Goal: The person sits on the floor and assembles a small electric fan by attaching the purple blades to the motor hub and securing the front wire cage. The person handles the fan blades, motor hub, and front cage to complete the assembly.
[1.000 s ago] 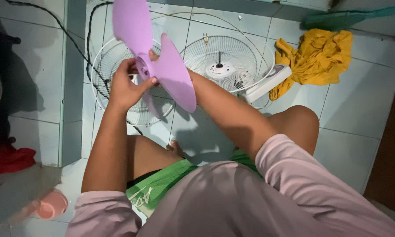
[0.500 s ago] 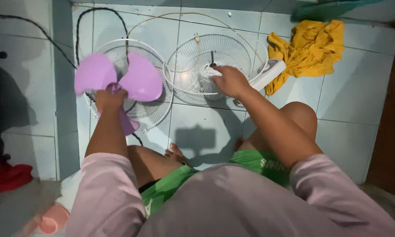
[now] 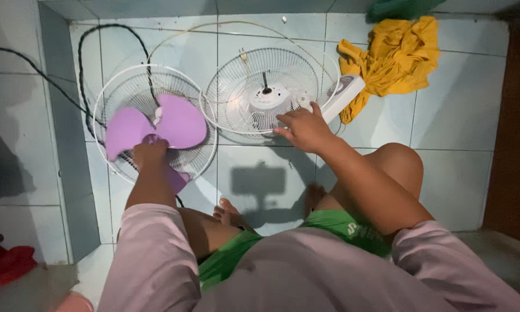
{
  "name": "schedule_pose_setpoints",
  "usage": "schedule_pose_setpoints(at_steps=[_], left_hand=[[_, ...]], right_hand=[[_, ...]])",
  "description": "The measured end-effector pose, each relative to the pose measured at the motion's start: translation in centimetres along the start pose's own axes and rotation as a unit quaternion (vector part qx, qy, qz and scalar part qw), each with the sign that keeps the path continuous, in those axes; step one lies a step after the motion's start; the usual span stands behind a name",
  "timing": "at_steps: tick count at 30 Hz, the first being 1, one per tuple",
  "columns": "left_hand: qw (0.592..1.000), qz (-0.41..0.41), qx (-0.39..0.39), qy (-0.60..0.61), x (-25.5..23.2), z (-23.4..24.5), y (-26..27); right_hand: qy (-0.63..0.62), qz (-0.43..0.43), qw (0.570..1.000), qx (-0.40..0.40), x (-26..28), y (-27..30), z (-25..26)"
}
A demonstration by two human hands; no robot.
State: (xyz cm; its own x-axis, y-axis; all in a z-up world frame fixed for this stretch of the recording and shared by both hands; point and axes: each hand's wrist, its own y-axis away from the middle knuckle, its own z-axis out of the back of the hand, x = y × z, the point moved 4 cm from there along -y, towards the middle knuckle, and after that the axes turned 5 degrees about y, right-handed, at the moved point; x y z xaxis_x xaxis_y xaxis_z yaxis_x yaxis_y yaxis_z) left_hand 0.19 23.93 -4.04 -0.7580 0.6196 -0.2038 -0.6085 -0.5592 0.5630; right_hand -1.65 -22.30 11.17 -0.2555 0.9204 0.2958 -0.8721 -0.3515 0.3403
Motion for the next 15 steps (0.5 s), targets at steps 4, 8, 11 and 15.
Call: schedule_pose_setpoints(at_steps=[4,8,11,15], left_hand=[[0.999,-0.023,0.014,-0.028,0.4,-2.7,-2.0],[0.999,-0.036,0.013,-0.031,1.0,-4.8,-3.8],[0.989,-0.119,-0.052,-0.065,-0.6,-5.1,-4.0],[0.941,-0.281,-0.137,0.129,-7.6,-3.1,0.0]], right_hand=[[0.026,0.010,0.999,0.015,0.3,-0.1,-0.2],[0.016,-0.012,0.999,0.034,0.5,-0.4,-0.2],[-0.008,-0.019,0.999,0.029,0.5,-0.3,0.0],[-0.079,-0.031,0.994,-0.064,0.3,-0.9,1.7]])
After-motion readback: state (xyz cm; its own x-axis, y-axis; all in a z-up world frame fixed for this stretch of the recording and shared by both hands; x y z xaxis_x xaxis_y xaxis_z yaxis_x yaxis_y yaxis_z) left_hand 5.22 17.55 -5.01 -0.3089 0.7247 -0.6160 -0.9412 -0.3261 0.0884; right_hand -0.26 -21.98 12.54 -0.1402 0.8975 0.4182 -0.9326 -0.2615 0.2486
